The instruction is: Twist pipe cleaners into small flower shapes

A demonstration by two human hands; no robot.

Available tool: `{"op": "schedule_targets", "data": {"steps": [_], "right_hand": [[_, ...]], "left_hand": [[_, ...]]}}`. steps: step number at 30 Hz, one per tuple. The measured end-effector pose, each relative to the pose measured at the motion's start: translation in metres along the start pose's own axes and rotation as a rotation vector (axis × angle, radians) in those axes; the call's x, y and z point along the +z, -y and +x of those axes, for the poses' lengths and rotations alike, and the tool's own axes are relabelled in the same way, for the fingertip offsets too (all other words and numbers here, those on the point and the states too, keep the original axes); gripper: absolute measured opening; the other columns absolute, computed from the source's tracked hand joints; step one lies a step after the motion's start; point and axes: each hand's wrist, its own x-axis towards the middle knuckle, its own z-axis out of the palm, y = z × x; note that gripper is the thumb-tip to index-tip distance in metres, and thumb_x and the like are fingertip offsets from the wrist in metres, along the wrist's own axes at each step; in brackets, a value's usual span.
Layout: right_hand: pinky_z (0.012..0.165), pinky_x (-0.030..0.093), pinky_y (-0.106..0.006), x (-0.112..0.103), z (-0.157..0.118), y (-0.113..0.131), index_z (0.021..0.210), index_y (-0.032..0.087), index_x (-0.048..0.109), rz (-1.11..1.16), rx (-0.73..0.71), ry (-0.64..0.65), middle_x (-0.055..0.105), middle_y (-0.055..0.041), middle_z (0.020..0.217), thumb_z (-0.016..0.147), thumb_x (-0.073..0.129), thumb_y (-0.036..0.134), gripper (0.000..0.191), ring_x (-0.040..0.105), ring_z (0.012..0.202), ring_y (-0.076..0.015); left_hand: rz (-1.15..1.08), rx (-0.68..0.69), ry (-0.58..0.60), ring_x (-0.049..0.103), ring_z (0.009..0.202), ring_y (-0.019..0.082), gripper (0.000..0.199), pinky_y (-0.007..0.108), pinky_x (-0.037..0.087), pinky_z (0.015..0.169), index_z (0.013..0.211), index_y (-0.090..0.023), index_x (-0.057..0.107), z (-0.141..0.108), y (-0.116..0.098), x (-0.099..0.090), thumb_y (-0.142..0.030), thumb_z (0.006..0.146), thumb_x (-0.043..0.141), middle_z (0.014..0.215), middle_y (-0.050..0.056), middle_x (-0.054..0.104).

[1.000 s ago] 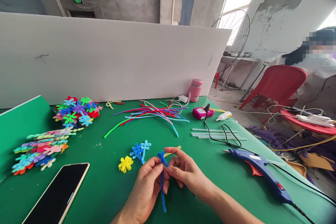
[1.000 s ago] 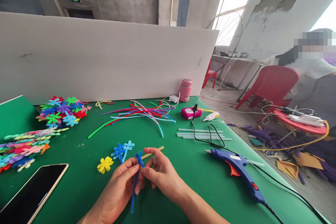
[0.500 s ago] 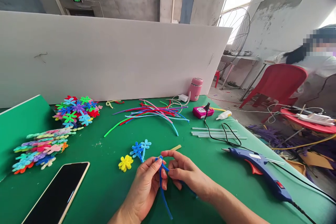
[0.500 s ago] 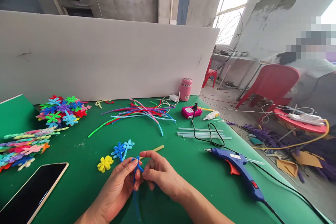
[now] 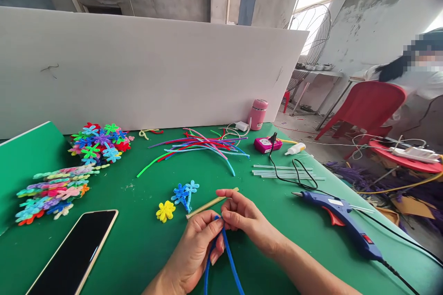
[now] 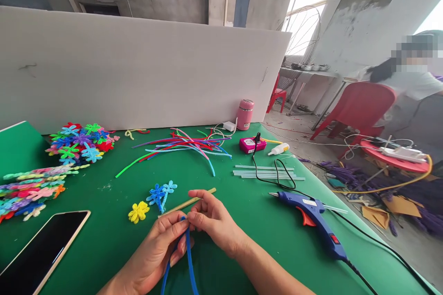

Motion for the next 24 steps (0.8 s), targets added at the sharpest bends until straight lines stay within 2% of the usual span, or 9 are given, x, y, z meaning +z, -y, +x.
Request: {"op": "schedule_targets", "data": {"steps": [5,11,17,24], "right_hand": [[0.054,0.034,-0.021,0.0013,0.0014,-0.0014,0.104,0.016,0.049,0.011,0.022,-0.014,0.047,0.0045,0.066,0.070,0.065,0.035,0.043,0.043,0.056,-0.0060],[0.046,0.029,-0.019,-0.0004,0.0013,0.0015,0.105,0.014,0.047,-0.137,0.032,-0.084,0.042,0.0066,0.057,0.073,0.059,0.040,0.043,0.039,0.051,-0.0058],[0.054,0.037,-0.024,-0.0002,-0.0041,-0.0048,0.114,0.016,0.040,-0.220,0.034,0.044,0.047,0.0060,0.061,0.073,0.061,0.035,0.050,0.053,0.057,-0.0105],[0.056,0.042,-0.028,0.0010,-0.0028,-0.0061,0.112,0.018,0.034,-0.082,0.055,0.094,0.049,0.0079,0.059,0.072,0.063,0.030,0.051,0.061,0.055,-0.0144]], "left_hand": [[0.077,0.011,0.002,0.033,0.035,0.003,0.021,0.014,0.022,0.034,0.060,-0.012,0.057,0.0006,0.0014,0.0017,-0.030,0.066,0.065,0.039,-0.004,0.045],[-0.019,0.066,-0.013,0.042,0.038,0.006,0.015,0.017,0.031,0.036,0.064,-0.013,0.060,0.0056,0.0028,-0.0030,-0.027,0.071,0.061,0.045,-0.002,0.053],[-0.092,0.079,-0.034,0.047,0.045,0.007,0.012,0.019,0.037,0.040,0.066,-0.013,0.064,0.0063,0.0022,-0.0048,-0.024,0.069,0.063,0.054,-0.001,0.057],[-0.088,0.055,-0.014,0.047,0.042,0.008,0.019,0.021,0.038,0.041,0.068,-0.013,0.064,0.0068,-0.0013,-0.0035,-0.030,0.072,0.058,0.056,0.000,0.057]]}}
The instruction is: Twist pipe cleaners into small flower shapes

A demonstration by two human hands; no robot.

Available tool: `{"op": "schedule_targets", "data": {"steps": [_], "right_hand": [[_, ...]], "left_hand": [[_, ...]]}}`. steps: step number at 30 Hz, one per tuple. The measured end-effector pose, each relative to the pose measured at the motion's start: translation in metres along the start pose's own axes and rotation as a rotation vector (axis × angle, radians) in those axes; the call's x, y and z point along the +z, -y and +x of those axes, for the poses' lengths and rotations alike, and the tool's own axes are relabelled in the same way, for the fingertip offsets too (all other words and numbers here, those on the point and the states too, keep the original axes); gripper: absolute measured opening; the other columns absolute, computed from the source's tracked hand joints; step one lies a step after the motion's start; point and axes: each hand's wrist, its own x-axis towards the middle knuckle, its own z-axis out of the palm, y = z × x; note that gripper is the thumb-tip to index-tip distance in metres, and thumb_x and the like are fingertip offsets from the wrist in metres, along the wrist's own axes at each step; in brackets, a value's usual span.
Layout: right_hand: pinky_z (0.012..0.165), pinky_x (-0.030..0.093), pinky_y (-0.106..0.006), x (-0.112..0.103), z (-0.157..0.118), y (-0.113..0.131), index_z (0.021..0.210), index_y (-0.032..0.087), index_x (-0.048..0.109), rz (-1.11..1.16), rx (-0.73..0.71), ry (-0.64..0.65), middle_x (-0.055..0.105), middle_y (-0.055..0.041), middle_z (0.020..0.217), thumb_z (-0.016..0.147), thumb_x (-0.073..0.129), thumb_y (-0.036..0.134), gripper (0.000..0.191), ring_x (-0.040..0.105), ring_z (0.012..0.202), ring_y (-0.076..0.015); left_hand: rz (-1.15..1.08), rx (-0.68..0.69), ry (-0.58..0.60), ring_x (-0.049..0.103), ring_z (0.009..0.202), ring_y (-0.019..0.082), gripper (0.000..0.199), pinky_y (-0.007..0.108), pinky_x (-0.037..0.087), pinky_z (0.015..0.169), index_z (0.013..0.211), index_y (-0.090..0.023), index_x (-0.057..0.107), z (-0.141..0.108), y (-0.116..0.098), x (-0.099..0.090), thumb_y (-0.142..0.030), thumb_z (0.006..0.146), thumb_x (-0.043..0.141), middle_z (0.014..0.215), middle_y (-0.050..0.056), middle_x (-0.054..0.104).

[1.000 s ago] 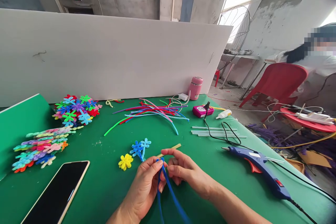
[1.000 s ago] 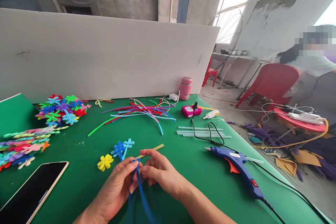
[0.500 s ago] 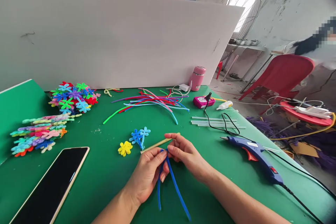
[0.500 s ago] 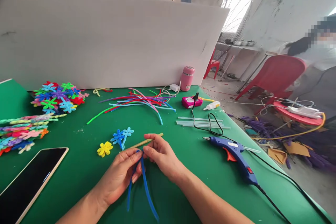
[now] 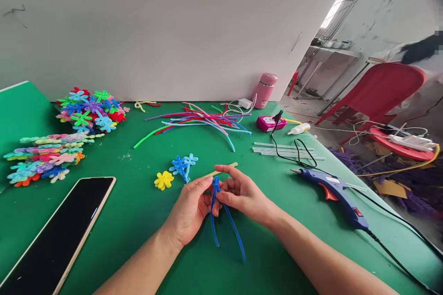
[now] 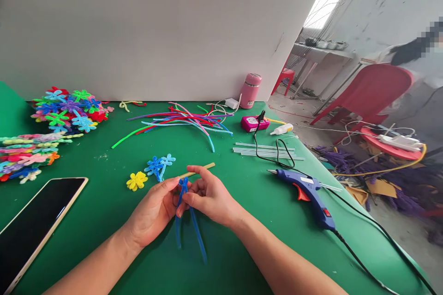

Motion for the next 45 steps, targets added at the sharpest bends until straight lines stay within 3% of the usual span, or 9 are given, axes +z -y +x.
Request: {"op": "schedule_targets", "data": {"steps": [5,9,18,26,31,36,41,45], "right_hand": [[0.058,0.043,-0.028,0.000,0.000,0.000,0.111,0.018,0.035,0.061,0.005,0.044,0.049,0.0080,0.061,0.072,0.062,0.030,0.049,0.063,0.056,-0.0146],[0.060,0.044,-0.031,0.001,-0.001,0.001,0.111,0.018,0.036,0.098,-0.019,0.030,0.049,0.0075,0.062,0.072,0.062,0.027,0.048,0.062,0.055,-0.0143],[0.052,0.034,-0.022,0.002,0.000,0.005,0.113,0.016,0.040,0.092,-0.080,-0.180,0.047,0.0073,0.058,0.069,0.061,0.022,0.049,0.046,0.051,-0.0072],[0.044,0.032,-0.019,0.003,0.001,0.005,0.113,0.018,0.039,0.055,-0.115,-0.287,0.047,0.0057,0.063,0.069,0.061,0.026,0.050,0.045,0.053,-0.0072],[0.041,0.032,-0.018,0.001,0.002,0.005,0.112,0.019,0.040,0.058,-0.110,-0.280,0.047,0.0068,0.064,0.070,0.061,0.028,0.048,0.041,0.043,-0.0033],[0.041,0.035,-0.017,0.003,0.001,0.004,0.112,0.020,0.040,0.080,-0.117,-0.262,0.048,0.0068,0.065,0.072,0.061,0.029,0.047,0.049,0.043,-0.0036],[0.050,0.046,-0.020,0.006,-0.001,0.005,0.112,0.022,0.040,0.217,-0.083,-0.182,0.048,0.0060,0.069,0.072,0.063,0.032,0.048,0.060,0.055,-0.0085],[0.057,0.048,-0.022,0.007,-0.002,0.005,0.108,0.020,0.045,0.245,-0.068,-0.105,0.049,0.0043,0.073,0.071,0.064,0.032,0.042,0.062,0.064,-0.0110]], "left_hand": [[0.067,-0.015,0.054,0.046,0.043,0.007,0.014,0.019,0.036,0.041,0.067,-0.013,0.062,0.000,0.001,-0.003,-0.025,0.072,0.060,0.056,-0.001,0.056],[0.089,0.011,0.022,0.047,0.045,0.006,0.008,0.019,0.037,0.044,0.067,-0.014,0.062,0.000,0.003,-0.005,-0.020,0.072,0.061,0.061,-0.001,0.059],[0.180,0.127,-0.066,0.049,0.047,0.008,0.012,0.020,0.038,0.047,0.062,-0.014,0.058,-0.002,0.001,0.002,-0.022,0.071,0.061,0.053,-0.004,0.053],[0.167,0.072,-0.033,0.046,0.035,0.006,0.014,0.025,0.042,0.054,0.062,-0.016,0.052,-0.004,0.003,0.004,-0.023,0.074,0.057,0.054,-0.005,0.056],[0.150,0.060,-0.044,0.050,0.045,0.007,0.011,0.021,0.039,0.050,0.065,-0.015,0.054,-0.004,0.002,0.008,-0.022,0.073,0.057,0.061,-0.002,0.058],[0.135,0.065,-0.064,0.050,0.059,0.008,0.010,0.019,0.040,0.059,0.063,-0.016,0.055,-0.006,-0.003,0.010,-0.019,0.073,0.057,0.060,-0.003,0.055],[0.275,0.097,-0.089,0.048,0.060,0.009,0.013,0.019,0.039,0.056,0.062,-0.016,0.054,-0.010,-0.008,0.012,-0.024,0.072,0.059,0.061,-0.003,0.053],[0.394,0.059,-0.103,0.040,0.049,0.007,0.016,0.016,0.032,0.042,0.063,-0.016,0.053,-0.015,-0.016,0.009,-0.028,0.074,0.058,0.057,-0.004,0.049]]}}
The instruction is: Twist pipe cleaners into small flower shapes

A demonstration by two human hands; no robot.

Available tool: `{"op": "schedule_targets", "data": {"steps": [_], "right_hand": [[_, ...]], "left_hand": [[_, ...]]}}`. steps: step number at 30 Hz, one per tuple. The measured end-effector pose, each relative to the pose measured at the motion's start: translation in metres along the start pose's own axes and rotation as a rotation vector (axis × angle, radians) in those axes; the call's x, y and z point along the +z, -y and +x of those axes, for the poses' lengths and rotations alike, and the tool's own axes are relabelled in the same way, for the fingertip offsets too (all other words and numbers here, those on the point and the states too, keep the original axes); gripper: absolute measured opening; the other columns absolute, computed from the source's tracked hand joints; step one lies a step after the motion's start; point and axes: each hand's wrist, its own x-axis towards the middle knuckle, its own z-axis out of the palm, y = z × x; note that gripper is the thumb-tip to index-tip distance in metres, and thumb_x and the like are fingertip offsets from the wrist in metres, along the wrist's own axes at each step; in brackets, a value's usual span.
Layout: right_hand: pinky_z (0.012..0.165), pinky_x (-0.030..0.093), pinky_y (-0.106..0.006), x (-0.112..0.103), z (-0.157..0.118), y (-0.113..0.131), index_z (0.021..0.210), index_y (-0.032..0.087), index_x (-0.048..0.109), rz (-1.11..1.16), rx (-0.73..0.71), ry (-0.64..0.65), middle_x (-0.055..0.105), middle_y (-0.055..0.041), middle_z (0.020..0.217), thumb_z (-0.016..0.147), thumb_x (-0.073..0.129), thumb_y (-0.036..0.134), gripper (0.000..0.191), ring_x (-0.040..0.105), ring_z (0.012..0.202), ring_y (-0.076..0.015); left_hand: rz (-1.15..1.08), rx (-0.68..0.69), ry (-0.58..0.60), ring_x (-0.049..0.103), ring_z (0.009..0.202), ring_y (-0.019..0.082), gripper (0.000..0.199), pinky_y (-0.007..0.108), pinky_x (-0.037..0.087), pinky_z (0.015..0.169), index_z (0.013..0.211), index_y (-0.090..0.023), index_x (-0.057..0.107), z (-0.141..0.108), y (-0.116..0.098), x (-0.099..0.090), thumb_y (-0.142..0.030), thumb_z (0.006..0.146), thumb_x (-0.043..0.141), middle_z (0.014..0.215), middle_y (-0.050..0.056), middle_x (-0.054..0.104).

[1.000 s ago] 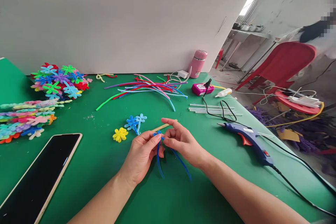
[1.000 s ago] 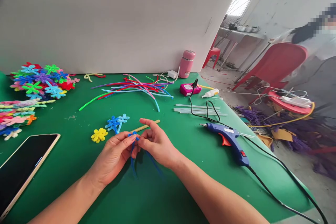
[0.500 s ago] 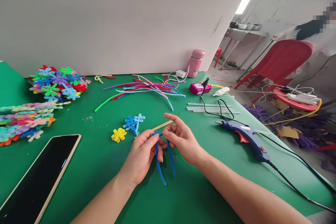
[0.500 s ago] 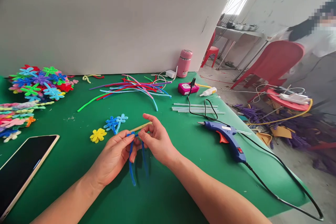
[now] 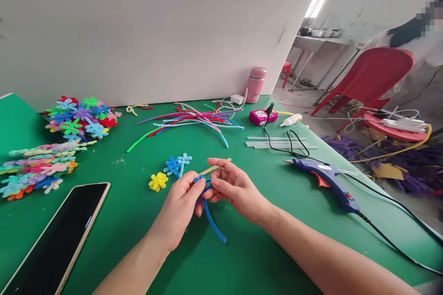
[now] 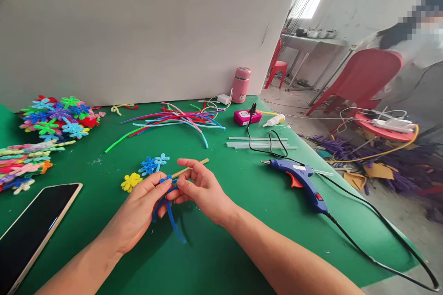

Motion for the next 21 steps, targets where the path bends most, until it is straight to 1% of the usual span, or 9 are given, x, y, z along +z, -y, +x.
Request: {"op": "schedule_targets", "data": {"steps": [2,4,7,10,14,18,21], "right_hand": [[0.057,0.046,-0.022,-0.001,0.000,-0.001,0.106,0.020,0.047,-0.042,-0.035,0.042,0.049,0.0040,0.073,0.071,0.065,0.030,0.041,0.061,0.064,-0.0103],[0.060,0.046,-0.024,-0.001,-0.001,-0.002,0.105,0.019,0.048,-0.066,-0.079,0.093,0.049,0.0038,0.072,0.071,0.065,0.029,0.040,0.058,0.064,-0.0091],[0.066,0.045,-0.027,-0.002,-0.003,-0.004,0.107,0.020,0.048,-0.110,-0.131,0.150,0.049,0.0021,0.076,0.073,0.064,0.027,0.039,0.054,0.067,-0.0089],[0.066,0.045,-0.028,-0.003,-0.004,-0.005,0.111,0.020,0.047,-0.219,-0.188,0.147,0.049,-0.0002,0.082,0.075,0.061,0.027,0.039,0.052,0.068,-0.0093],[0.065,0.043,-0.026,-0.004,-0.004,-0.005,0.113,0.021,0.046,-0.401,-0.244,0.126,0.051,-0.0007,0.082,0.078,0.058,0.025,0.037,0.049,0.067,-0.0094],[0.065,0.045,-0.026,-0.005,-0.003,-0.006,0.113,0.020,0.046,-0.631,-0.272,0.131,0.053,-0.0016,0.084,0.078,0.054,0.020,0.036,0.050,0.066,-0.0096],[0.066,0.046,-0.026,-0.007,-0.003,-0.007,0.114,0.020,0.046,-0.741,-0.309,0.137,0.055,-0.0022,0.086,0.078,0.053,0.018,0.036,0.051,0.066,-0.0098]], "left_hand": [[-0.073,-0.087,0.049,0.036,0.043,0.004,0.013,0.016,0.029,0.040,0.067,-0.015,0.054,-0.003,-0.003,-0.005,-0.026,0.074,0.058,0.057,-0.003,0.051],[-0.187,-0.179,0.076,0.034,0.039,0.002,0.009,0.015,0.028,0.039,0.071,-0.015,0.055,-0.005,-0.005,-0.009,-0.023,0.074,0.057,0.057,-0.002,0.054],[-0.296,-0.246,0.078,0.033,0.033,0.000,0.005,0.015,0.026,0.037,0.075,-0.015,0.057,-0.010,-0.005,-0.014,-0.020,0.075,0.057,0.054,-0.001,0.056],[-0.359,-0.263,0.089,0.032,0.029,-0.001,0.005,0.015,0.025,0.035,0.076,-0.015,0.057,-0.014,-0.005,-0.015,-0.019,0.075,0.057,0.051,-0.001,0.057],[-0.386,-0.279,0.092,0.033,0.027,0.000,0.004,0.015,0.027,0.035,0.075,-0.017,0.054,-0.015,0.000,-0.016,-0.020,0.076,0.056,0.048,-0.002,0.057],[-0.300,-0.225,0.079,0.037,0.029,0.001,0.009,0.014,0.026,0.034,0.073,-0.017,0.052,-0.009,0.012,-0.019,-0.024,0.076,0.057,0.047,-0.002,0.057],[-0.208,-0.173,0.047,0.037,0.032,0.001,0.013,0.013,0.024,0.033,0.075,-0.016,0.053,-0.006,0.018,-0.021,-0.028,0.075,0.059,0.047,-0.002,0.056]]}}
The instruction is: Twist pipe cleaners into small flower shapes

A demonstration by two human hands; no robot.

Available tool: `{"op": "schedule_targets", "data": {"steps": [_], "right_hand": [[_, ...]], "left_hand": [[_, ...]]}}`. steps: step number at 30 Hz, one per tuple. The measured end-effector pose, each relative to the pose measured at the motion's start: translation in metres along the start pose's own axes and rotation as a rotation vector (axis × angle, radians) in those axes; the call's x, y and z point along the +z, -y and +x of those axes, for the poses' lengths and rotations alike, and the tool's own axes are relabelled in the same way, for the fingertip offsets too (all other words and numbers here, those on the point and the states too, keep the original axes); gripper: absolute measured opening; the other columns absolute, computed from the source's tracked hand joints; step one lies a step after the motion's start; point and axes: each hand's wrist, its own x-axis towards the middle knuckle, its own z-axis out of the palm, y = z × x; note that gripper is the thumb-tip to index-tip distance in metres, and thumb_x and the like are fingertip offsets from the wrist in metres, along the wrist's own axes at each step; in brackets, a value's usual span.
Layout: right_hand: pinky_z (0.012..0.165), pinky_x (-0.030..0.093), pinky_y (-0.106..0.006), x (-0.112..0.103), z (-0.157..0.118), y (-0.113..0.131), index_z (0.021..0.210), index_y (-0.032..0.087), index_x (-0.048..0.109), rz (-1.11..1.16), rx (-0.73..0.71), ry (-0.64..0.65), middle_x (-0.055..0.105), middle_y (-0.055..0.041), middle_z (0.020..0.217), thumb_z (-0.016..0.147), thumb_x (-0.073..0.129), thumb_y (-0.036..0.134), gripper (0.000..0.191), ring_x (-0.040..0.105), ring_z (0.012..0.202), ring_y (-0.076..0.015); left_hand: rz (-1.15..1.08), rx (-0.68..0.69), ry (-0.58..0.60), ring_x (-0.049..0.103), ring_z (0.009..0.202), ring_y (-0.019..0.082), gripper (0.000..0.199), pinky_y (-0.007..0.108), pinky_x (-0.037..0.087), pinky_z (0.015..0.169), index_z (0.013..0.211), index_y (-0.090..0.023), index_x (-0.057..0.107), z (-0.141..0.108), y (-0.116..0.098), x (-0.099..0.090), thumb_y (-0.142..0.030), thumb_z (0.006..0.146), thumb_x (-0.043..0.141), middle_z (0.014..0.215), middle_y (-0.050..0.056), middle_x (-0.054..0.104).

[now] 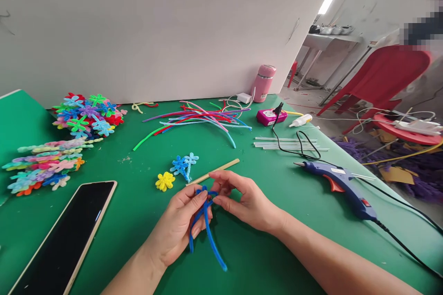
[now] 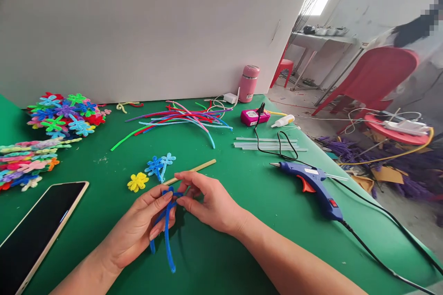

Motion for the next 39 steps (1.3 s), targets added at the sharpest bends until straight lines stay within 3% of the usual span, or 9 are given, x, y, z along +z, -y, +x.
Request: {"op": "schedule_targets", "data": {"steps": [13,26,29,34,39], "right_hand": [[0.068,0.048,-0.023,0.001,-0.001,-0.004,0.116,0.022,0.045,-0.233,-0.155,-0.030,0.060,-0.0019,0.091,0.077,0.054,0.015,0.040,0.055,0.068,-0.0093],[0.065,0.047,-0.021,0.002,-0.002,-0.005,0.113,0.023,0.046,-0.273,-0.198,-0.091,0.061,-0.0004,0.086,0.078,0.055,0.016,0.037,0.054,0.064,-0.0083],[0.065,0.047,-0.022,0.004,-0.002,-0.004,0.112,0.022,0.047,-0.210,-0.135,-0.102,0.059,-0.0016,0.088,0.078,0.054,0.016,0.036,0.053,0.065,-0.0087],[0.055,0.045,-0.022,0.009,0.000,0.000,0.107,0.017,0.047,0.062,0.173,-0.164,0.054,-0.0013,0.077,0.079,0.050,0.025,0.029,0.050,0.059,-0.0090],[0.051,0.042,-0.021,0.020,-0.003,0.013,0.084,0.014,0.054,0.286,0.411,0.055,0.051,0.0004,0.066,0.076,0.053,0.041,0.028,0.048,0.054,-0.0083]], "left_hand": [[-0.001,0.037,0.020,0.033,0.032,0.001,0.011,0.013,0.023,0.033,0.077,-0.016,0.054,0.001,0.003,0.000,-0.026,0.076,0.057,0.049,-0.003,0.054],[-0.056,0.048,0.061,0.032,0.032,0.000,0.012,0.013,0.023,0.033,0.069,-0.015,0.052,0.001,0.003,0.001,-0.023,0.076,0.057,0.047,-0.004,0.051],[-0.096,0.045,0.052,0.034,0.032,0.001,0.008,0.013,0.026,0.035,0.072,-0.015,0.055,0.002,0.002,0.001,-0.021,0.076,0.058,0.047,-0.004,0.053],[-0.198,0.187,-0.071,0.045,0.039,0.003,0.006,0.015,0.036,0.042,0.069,-0.016,0.057,0.005,-0.005,-0.001,-0.018,0.073,0.060,0.056,-0.002,0.060],[-0.158,0.339,-0.144,0.048,0.047,0.004,0.004,0.015,0.041,0.050,0.071,-0.015,0.059,0.005,-0.019,0.007,-0.017,0.073,0.060,0.060,-0.001,0.059]]}}
